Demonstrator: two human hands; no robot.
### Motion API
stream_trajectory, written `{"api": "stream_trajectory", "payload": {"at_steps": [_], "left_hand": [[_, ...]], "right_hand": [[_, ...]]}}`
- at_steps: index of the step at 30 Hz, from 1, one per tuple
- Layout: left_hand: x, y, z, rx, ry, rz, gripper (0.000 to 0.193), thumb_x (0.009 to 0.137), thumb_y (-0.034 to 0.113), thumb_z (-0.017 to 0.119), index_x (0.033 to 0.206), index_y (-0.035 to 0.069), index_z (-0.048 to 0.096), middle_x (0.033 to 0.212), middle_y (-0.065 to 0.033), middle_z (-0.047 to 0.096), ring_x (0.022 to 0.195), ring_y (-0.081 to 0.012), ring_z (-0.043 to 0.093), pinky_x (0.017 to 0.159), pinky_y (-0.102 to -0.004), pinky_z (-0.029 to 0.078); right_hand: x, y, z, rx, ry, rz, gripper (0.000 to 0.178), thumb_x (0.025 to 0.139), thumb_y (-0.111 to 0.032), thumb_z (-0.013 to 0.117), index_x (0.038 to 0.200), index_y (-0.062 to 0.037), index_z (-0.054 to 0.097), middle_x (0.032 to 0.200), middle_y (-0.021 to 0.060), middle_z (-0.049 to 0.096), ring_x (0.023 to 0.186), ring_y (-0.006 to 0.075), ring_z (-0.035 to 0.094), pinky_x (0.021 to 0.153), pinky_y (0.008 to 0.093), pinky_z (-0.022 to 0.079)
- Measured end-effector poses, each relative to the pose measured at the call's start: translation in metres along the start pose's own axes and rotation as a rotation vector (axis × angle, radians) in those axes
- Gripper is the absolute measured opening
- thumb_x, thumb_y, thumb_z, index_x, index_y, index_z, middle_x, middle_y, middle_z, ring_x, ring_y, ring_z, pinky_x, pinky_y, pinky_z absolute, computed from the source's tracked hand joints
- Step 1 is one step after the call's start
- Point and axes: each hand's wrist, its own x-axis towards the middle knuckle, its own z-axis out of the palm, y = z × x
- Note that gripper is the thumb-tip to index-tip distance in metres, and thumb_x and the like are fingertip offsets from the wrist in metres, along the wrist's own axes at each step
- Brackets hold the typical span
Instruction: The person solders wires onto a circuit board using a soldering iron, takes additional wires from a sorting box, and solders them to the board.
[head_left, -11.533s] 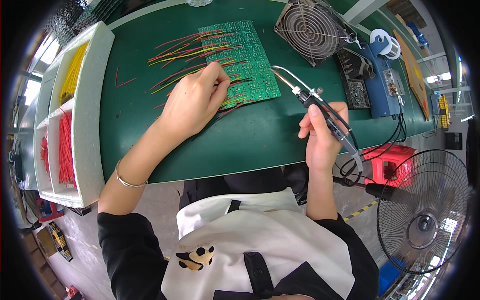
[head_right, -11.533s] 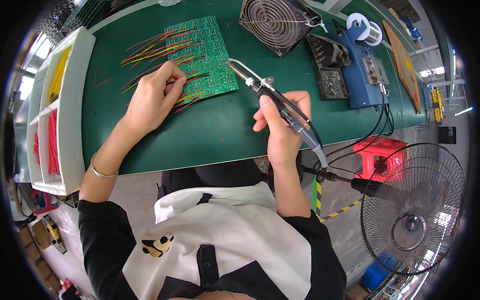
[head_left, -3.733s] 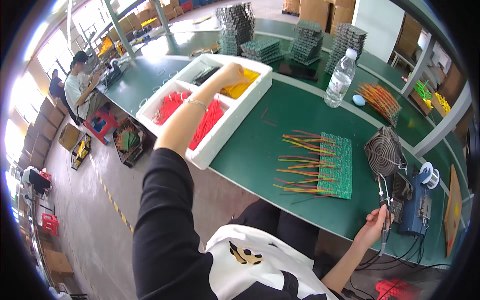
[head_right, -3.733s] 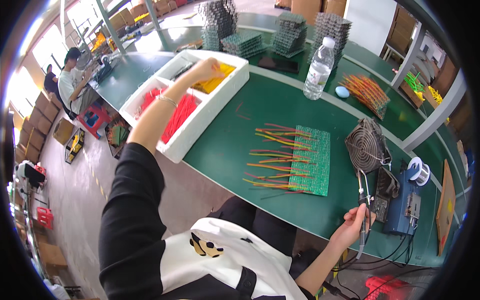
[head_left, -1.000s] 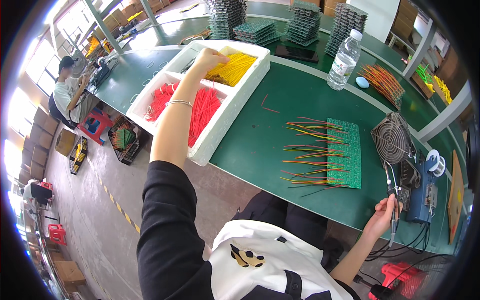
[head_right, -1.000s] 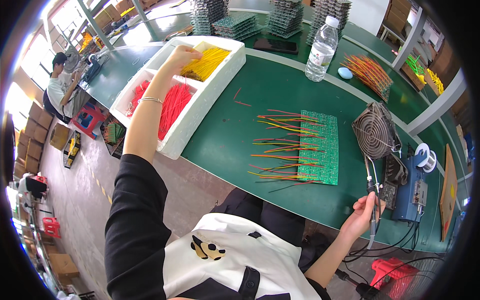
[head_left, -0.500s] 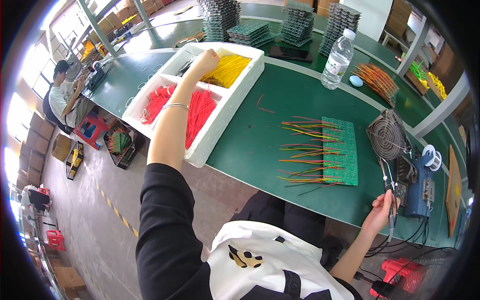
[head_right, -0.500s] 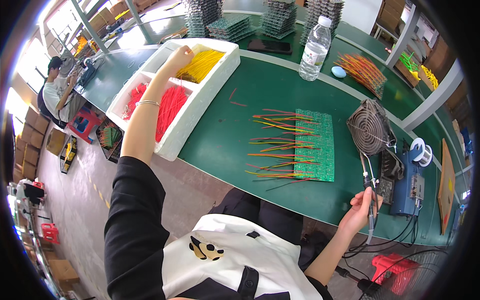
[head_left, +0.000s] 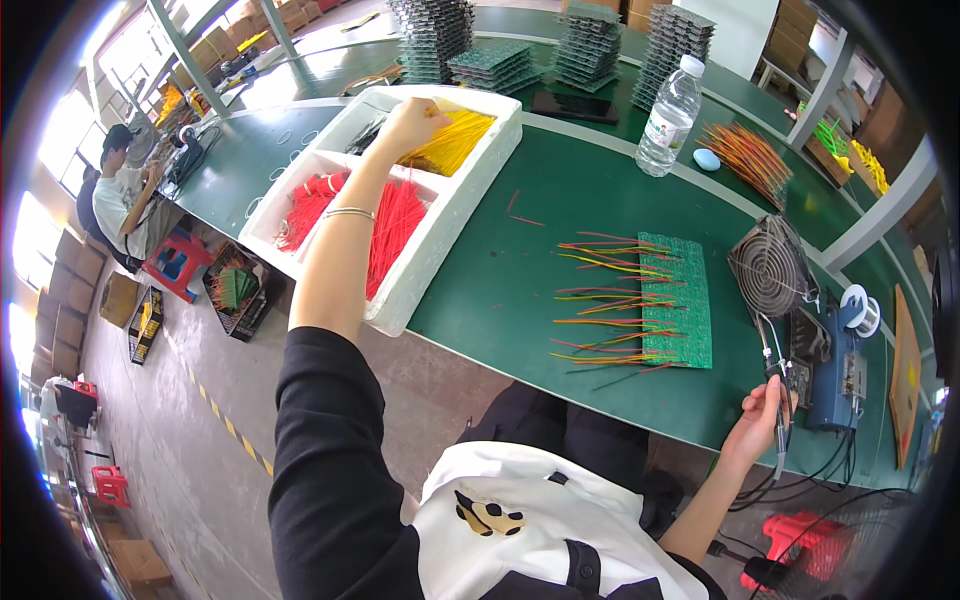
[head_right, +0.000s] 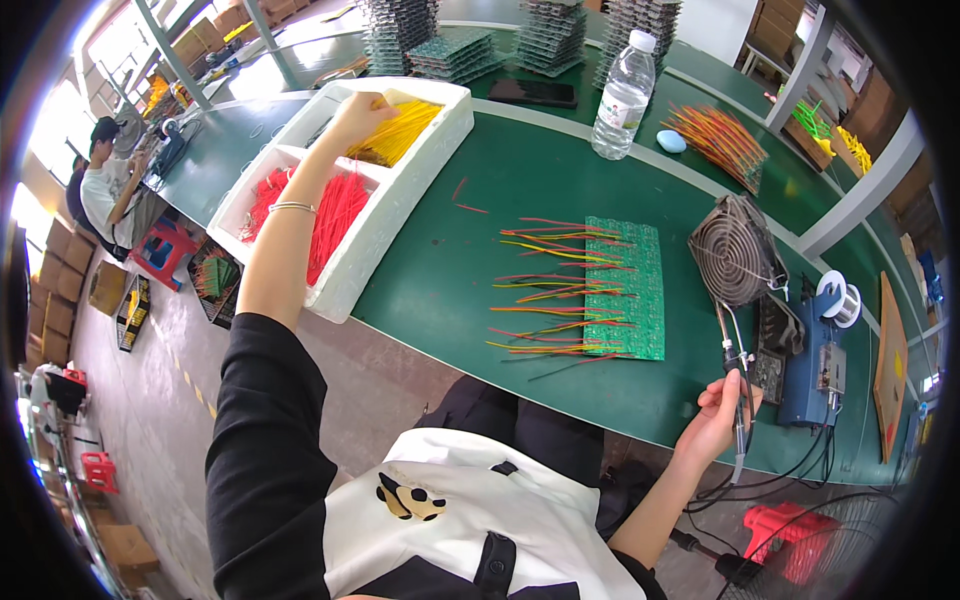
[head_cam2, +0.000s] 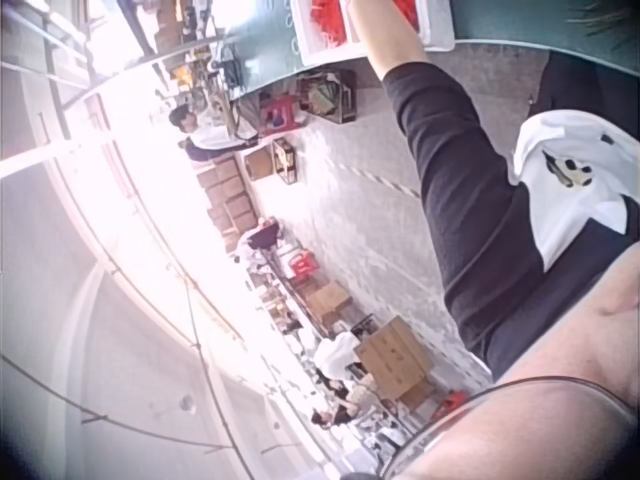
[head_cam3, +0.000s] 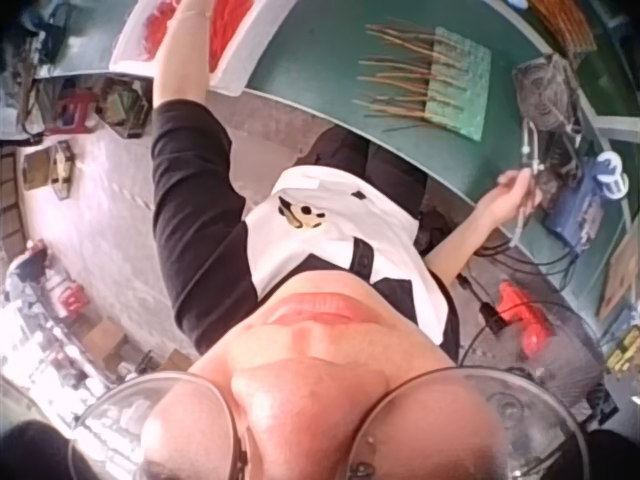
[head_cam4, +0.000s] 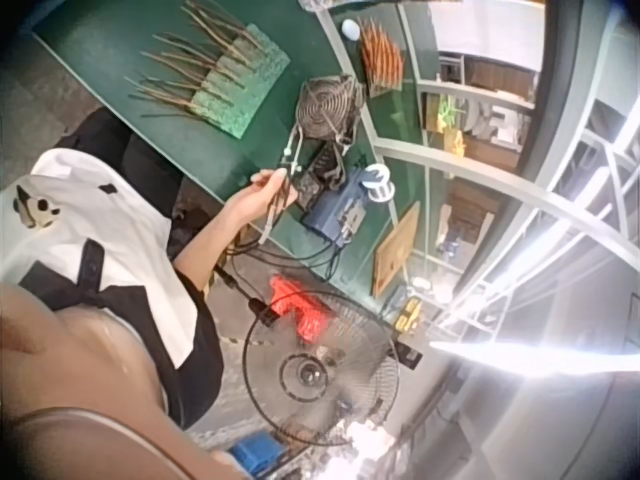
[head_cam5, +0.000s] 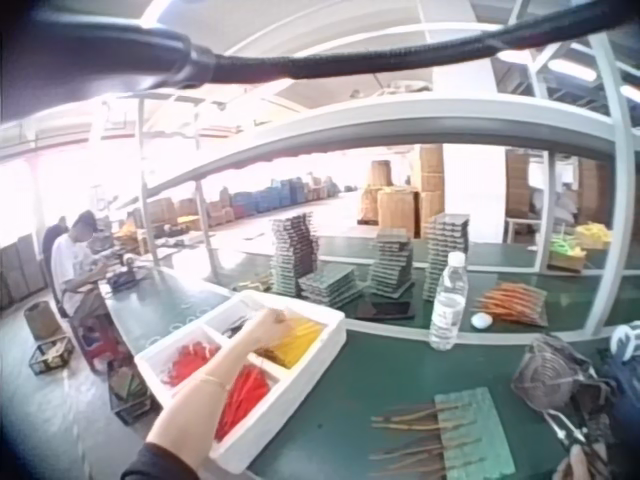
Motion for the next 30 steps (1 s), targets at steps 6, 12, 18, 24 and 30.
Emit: {"api": "stream_trajectory", "payload": {"at_steps": [6,12,18,24,30], "left_hand": [[0.007,0.007,-0.011,-0.129,0.238,0.086,0.035,0.085,0.031,0.051,0.088,-0.002,0.063,0.089,-0.0251,0.062,0.087,-0.037,0.06,0.078,-0.0438,0.045],[-0.039,0.133,-0.051,-0.274,0.093,0.428,0.022,0.083,0.017,0.046,0.067,0.001,0.048,0.053,-0.0115,0.045,0.053,-0.0291,0.05,0.055,-0.0397,0.04],[-0.118,0.228,0.066,0.259,-0.13,0.614,0.017,0.088,0.016,0.041,0.083,0.001,0.047,0.069,-0.0232,0.061,0.067,-0.0403,0.062,0.06,-0.0476,0.05],[-0.095,0.247,0.145,0.153,-0.007,0.512,0.012,0.087,0.016,0.043,0.091,0.005,0.045,0.069,-0.0208,0.063,0.066,-0.0386,0.063,0.057,-0.0479,0.05],[-0.116,0.252,0.158,-0.127,-0.055,0.741,0.011,0.09,0.017,0.044,0.09,0.006,0.043,0.075,-0.0179,0.061,0.066,-0.0407,0.059,0.057,-0.05,0.046]], "right_hand": [[0.0,-0.001,-0.005,0.02,0.001,-0.015,0.013,0.087,-0.014,0.06,0.079,-0.0081,0.051,0.065,0.0017,0.052,0.054,0.0053,0.044,0.047,0.0178,0.033],[0.001,-0.003,-0.002,0.016,0.036,-0.011,0.017,0.085,-0.013,0.062,0.082,-0.0056,0.047,0.062,0.0049,0.054,0.048,0.0077,0.047,0.046,0.0197,0.038],[0.0,-0.006,0.004,-0.04,-0.019,-0.016,0.015,0.085,-0.01,0.062,0.084,-0.0054,0.047,0.066,0.0071,0.057,0.051,0.0097,0.051,0.049,0.0202,0.041],[-0.003,-0.01,0.007,-0.082,-0.039,-0.038,0.02,0.085,-0.013,0.062,0.084,-0.0042,0.045,0.066,0.0082,0.058,0.051,0.0106,0.053,0.051,0.0213,0.044],[0.0,-0.005,0.005,-0.061,-0.014,0.039,0.024,0.084,-0.016,0.066,0.087,-0.0036,0.045,0.068,0.0086,0.059,0.052,0.0114,0.055,0.051,0.0215,0.045]]}}
